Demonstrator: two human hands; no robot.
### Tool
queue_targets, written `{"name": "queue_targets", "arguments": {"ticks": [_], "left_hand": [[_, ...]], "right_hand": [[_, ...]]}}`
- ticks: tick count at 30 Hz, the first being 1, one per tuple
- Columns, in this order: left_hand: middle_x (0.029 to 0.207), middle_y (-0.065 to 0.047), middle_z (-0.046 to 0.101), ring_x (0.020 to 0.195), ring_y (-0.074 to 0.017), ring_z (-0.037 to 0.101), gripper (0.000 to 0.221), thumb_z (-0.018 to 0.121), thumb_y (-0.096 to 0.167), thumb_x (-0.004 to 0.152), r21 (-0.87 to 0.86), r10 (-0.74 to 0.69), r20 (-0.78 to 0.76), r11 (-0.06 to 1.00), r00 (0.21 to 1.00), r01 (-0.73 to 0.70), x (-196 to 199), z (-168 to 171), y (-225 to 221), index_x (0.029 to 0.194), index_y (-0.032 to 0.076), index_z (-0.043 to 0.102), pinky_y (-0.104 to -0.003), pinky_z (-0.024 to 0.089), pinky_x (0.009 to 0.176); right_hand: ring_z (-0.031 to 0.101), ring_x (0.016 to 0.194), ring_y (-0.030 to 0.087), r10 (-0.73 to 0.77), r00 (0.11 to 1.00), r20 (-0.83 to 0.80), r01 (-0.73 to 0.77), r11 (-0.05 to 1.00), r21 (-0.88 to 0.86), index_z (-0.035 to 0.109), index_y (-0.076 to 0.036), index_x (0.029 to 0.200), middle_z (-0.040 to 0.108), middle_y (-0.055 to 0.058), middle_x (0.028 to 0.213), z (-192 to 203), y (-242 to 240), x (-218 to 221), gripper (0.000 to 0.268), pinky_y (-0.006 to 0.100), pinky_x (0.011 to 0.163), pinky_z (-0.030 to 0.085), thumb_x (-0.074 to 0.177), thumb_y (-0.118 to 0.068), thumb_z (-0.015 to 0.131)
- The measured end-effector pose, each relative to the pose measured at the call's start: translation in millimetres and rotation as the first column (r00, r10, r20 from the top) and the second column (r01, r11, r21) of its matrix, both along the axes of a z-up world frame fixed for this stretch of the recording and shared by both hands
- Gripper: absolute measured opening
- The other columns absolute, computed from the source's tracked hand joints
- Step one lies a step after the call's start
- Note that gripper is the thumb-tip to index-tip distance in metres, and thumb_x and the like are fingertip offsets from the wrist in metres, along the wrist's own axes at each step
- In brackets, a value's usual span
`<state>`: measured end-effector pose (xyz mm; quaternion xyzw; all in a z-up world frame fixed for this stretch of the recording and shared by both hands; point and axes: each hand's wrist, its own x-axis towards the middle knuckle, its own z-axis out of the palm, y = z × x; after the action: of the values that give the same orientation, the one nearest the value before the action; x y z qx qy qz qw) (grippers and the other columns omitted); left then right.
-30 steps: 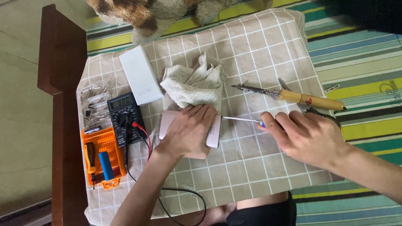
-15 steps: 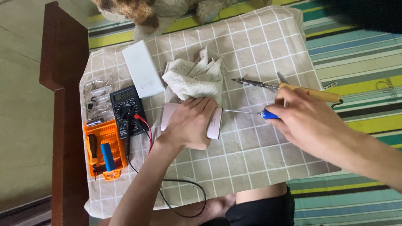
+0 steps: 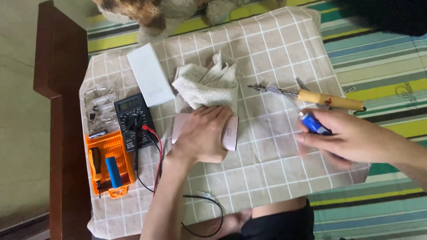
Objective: Using a screwdriver to pry apart the plastic casing of a portable power bank for disassembly.
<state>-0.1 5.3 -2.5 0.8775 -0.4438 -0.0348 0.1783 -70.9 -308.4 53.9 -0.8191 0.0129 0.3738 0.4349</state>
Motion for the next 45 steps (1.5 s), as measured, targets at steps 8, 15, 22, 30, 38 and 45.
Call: {"name": "queue_targets", "arguments": {"ticks": [8, 15, 22, 30, 38, 45], "left_hand": [[0.111, -0.013, 0.072, 0.102, -0.0290, 0.070, 0.072, 0.081, 0.013, 0.052, 0.009, 0.014, -0.203, 1.000, 0.979, -0.012, -1, 16, 6, 0.120, 0.005, 0.059, -0.047, 0.050, 0.098], [0.115, -0.006, 0.069, 0.106, -0.0244, 0.066, 0.074, 0.085, 0.011, 0.059, 0.198, 0.106, -0.425, 0.980, 0.899, -0.022, -5, 40, 4, 0.126, 0.013, 0.055, -0.044, 0.047, 0.103], [0.111, -0.008, 0.070, 0.104, -0.0278, 0.067, 0.073, 0.085, 0.016, 0.056, 0.164, 0.083, -0.416, 0.986, 0.905, -0.015, -3, 38, 6, 0.124, 0.010, 0.057, -0.047, 0.048, 0.100], [0.114, -0.006, 0.069, 0.110, -0.0262, 0.065, 0.081, 0.088, 0.013, 0.055, 0.203, 0.127, -0.434, 0.978, 0.892, -0.041, -5, 42, 7, 0.129, 0.014, 0.054, -0.048, 0.049, 0.100], [0.106, -0.006, 0.071, 0.103, -0.0248, 0.068, 0.074, 0.087, 0.014, 0.058, 0.182, 0.141, -0.437, 0.981, 0.888, -0.067, -5, 48, 8, 0.124, 0.014, 0.055, -0.046, 0.055, 0.095], [0.104, -0.006, 0.070, 0.103, -0.0247, 0.066, 0.073, 0.086, 0.015, 0.057, 0.166, 0.126, -0.411, 0.984, 0.903, -0.061, -5, 41, 12, 0.124, 0.015, 0.055, -0.046, 0.056, 0.092]], "right_hand": [[0.048, 0.052, 0.021, -0.071, 0.954, -0.292, 0.093, 0.994, 0.062, 0.086, 0.003, 0.101, 0.057, 0.015, 0.069, -16, 6, 3, 0.046, 0.029, 0.041, 0.041, 0.102, -0.027, 0.051], [0.024, 0.044, 0.014, -0.124, 0.920, -0.372, 0.198, 0.966, 0.169, 0.086, 0.003, 0.095, 0.032, 0.003, 0.050, -24, 14, 1, 0.053, 0.028, 0.045, 0.023, 0.102, -0.038, 0.054], [0.028, 0.043, 0.014, -0.142, 0.915, -0.378, 0.230, 0.953, 0.198, 0.072, 0.004, 0.081, 0.037, 0.004, 0.049, -31, 15, -1, 0.053, 0.028, 0.039, 0.018, 0.106, -0.041, 0.055], [0.026, 0.044, 0.016, -0.107, 0.922, -0.371, 0.209, 0.947, 0.244, 0.076, 0.007, 0.087, 0.035, 0.005, 0.052, -22, 14, 3, 0.054, 0.029, 0.039, 0.018, 0.105, -0.038, 0.053], [0.027, 0.044, 0.015, -0.080, 0.942, -0.325, 0.166, 0.955, 0.244, 0.073, 0.006, 0.085, 0.036, 0.006, 0.053, -12, 18, 3, 0.053, 0.029, 0.039, 0.019, 0.105, -0.038, 0.053], [0.028, 0.045, 0.015, -0.095, 0.949, -0.302, 0.171, 0.957, 0.236, 0.076, 0.007, 0.086, 0.036, 0.006, 0.054, -10, 18, 3, 0.054, 0.029, 0.040, 0.020, 0.106, -0.037, 0.052]]}}
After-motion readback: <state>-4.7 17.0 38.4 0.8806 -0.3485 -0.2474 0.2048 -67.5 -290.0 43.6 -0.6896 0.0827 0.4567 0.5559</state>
